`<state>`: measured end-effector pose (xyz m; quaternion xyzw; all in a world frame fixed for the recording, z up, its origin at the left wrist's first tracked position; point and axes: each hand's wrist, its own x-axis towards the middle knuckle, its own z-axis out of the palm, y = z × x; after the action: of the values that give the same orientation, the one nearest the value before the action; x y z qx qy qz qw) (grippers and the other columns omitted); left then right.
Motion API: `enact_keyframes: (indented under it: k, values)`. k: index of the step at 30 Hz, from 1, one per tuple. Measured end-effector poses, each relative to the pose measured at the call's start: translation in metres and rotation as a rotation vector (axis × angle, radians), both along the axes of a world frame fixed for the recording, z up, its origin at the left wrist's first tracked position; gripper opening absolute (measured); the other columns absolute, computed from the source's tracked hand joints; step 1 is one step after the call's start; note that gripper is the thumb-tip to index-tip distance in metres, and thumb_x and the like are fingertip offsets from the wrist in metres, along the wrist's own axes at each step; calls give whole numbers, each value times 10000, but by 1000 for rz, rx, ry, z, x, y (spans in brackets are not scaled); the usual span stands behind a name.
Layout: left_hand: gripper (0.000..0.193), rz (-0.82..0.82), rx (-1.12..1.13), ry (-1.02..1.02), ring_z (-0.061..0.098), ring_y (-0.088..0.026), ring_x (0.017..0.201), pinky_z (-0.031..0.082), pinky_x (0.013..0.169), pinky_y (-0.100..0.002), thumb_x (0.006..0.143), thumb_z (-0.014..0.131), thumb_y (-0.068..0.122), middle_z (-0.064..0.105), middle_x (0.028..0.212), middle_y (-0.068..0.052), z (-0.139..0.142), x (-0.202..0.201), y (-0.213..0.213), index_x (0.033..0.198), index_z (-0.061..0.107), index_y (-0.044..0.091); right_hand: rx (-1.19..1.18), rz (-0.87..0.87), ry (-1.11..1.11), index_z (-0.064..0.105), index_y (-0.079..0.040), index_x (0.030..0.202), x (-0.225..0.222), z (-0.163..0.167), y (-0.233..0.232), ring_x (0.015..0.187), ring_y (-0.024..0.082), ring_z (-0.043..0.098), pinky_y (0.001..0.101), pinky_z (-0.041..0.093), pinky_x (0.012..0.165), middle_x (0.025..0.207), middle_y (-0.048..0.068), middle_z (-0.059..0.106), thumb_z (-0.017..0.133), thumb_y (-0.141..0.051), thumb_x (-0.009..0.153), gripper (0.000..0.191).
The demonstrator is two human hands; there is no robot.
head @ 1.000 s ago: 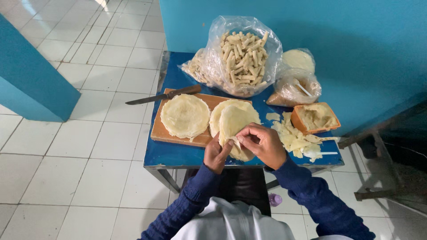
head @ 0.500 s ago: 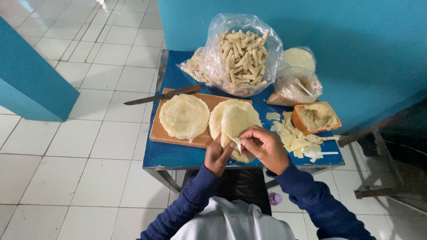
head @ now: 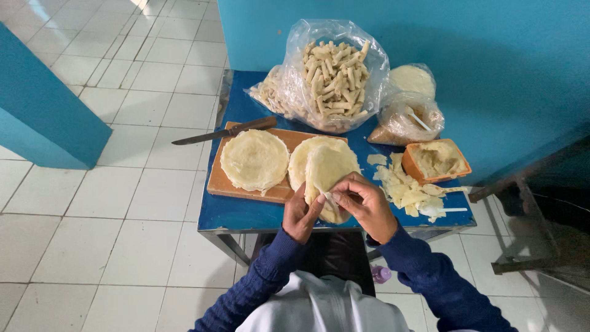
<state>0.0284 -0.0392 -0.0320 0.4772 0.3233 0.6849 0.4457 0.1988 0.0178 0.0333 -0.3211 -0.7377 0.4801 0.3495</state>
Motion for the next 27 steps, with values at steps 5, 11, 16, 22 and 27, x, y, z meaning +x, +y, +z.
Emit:
enact_keyframes:
  k: [5, 11, 16, 22, 27]
  values:
    - [433, 18, -25, 86, 607, -127, 1131, 492, 987, -280, 1039, 598, 158, 693, 1242, -94, 10, 0, -7, 1413, 532, -47, 179, -28, -83, 729, -16, 972, -5, 13, -8, 835, 87, 642, 227, 521, 729, 964, 16, 638, 693, -127, 970, 117]
    - [422, 40, -34, 173, 619, -134, 1100, 502, 972, -283, 1055, 560, 145, 709, 1202, -104, 16, -2, -10, 1426, 524, -53, 200, -62, -119, 723, -13, 942, -9, 17, -9, 784, 96, 672, 236, 551, 691, 958, 23, 628, 746, -128, 901, 124]
    - [423, 44, 10, 201, 613, -152, 1162, 475, 1018, -283, 1057, 505, 110, 692, 1262, -111, 13, -5, -11, 1444, 496, -62, 168, -72, -80, 699, -5, 943, -8, 8, -7, 784, 95, 627, 239, 523, 689, 968, 22, 590, 722, -116, 934, 114]
    - [421, 0, -13, 59, 596, -161, 1195, 458, 1050, -281, 1049, 475, 86, 668, 1303, -120, 3, -4, -5, 1434, 507, -80, -30, -74, 62, 644, -7, 1020, 2, -13, -1, 829, 73, 604, 227, 509, 742, 955, 4, 589, 626, -116, 1009, 111]
    - [404, 109, 7, 111, 629, -165, 1116, 494, 989, -292, 1045, 475, 103, 702, 1215, -149, 3, -3, -2, 1410, 540, -59, -146, -160, 249, 558, -11, 1087, 0, -27, 4, 816, 49, 523, 230, 477, 731, 882, -22, 528, 531, -185, 1129, 181]
